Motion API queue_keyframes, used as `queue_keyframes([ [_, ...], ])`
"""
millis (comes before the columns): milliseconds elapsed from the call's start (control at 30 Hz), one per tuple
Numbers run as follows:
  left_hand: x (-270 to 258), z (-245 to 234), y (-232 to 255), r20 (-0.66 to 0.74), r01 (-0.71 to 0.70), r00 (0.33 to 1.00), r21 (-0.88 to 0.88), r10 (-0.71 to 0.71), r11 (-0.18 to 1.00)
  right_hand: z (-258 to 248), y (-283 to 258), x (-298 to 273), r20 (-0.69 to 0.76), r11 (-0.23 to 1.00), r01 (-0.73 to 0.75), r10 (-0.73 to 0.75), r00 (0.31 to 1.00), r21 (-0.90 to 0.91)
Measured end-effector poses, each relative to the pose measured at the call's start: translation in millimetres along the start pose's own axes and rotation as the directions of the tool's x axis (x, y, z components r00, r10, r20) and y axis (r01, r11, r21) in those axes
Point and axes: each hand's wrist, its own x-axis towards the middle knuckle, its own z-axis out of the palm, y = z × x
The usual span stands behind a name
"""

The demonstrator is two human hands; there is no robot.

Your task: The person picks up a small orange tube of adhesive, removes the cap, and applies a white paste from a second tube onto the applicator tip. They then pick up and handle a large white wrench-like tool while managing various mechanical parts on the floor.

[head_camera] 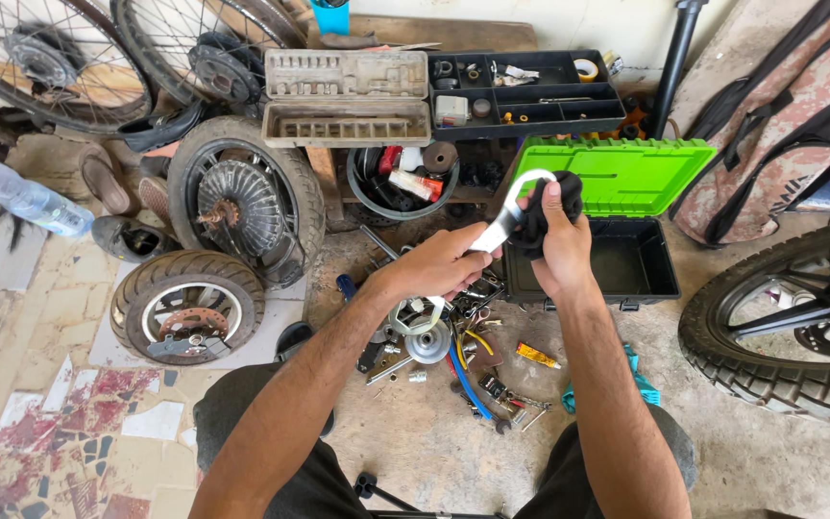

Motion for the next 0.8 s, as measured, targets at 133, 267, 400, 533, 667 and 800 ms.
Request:
queue_keyframes([
  [133,-6,-37,6,-0.003,0.007,1.0,0.155,-0.006,0.988,6,5,-2,0.126,0.977,0.118,-0.096,0.987,-0.18],
  [267,-24,-55,2,-0.044,-0.086,0.994,0.269,0.102,0.959,15,4,-12,0.228,0.958,0.092,-0.029,0.973,-0.27],
  [400,-24,-43,-1,-0.101,-0.102,0.987,0.188,0.123,0.977,23,11,-16,0.159,0.976,-0.179,0.198,0.967,-0.124],
  [533,-17,-44,-1,-0.066,-0.088,0.994,-0.074,0.083,0.993,31,23,-21,0.251,0.982,-0.177,0.188,0.95,-0.066],
  [667,-16,-52,4,-0.015,-0.018,1.0,-0.002,0.018,1.0,28,0,-19,0.183,0.99,-0.128,0.137,0.974,-0.057],
  [800,-20,-55,7,0.032,0.008,0.999,0.093,-0.011,0.996,17,-25,-11,0.197,0.996,0.001,0.016,0.98,-0.088],
])
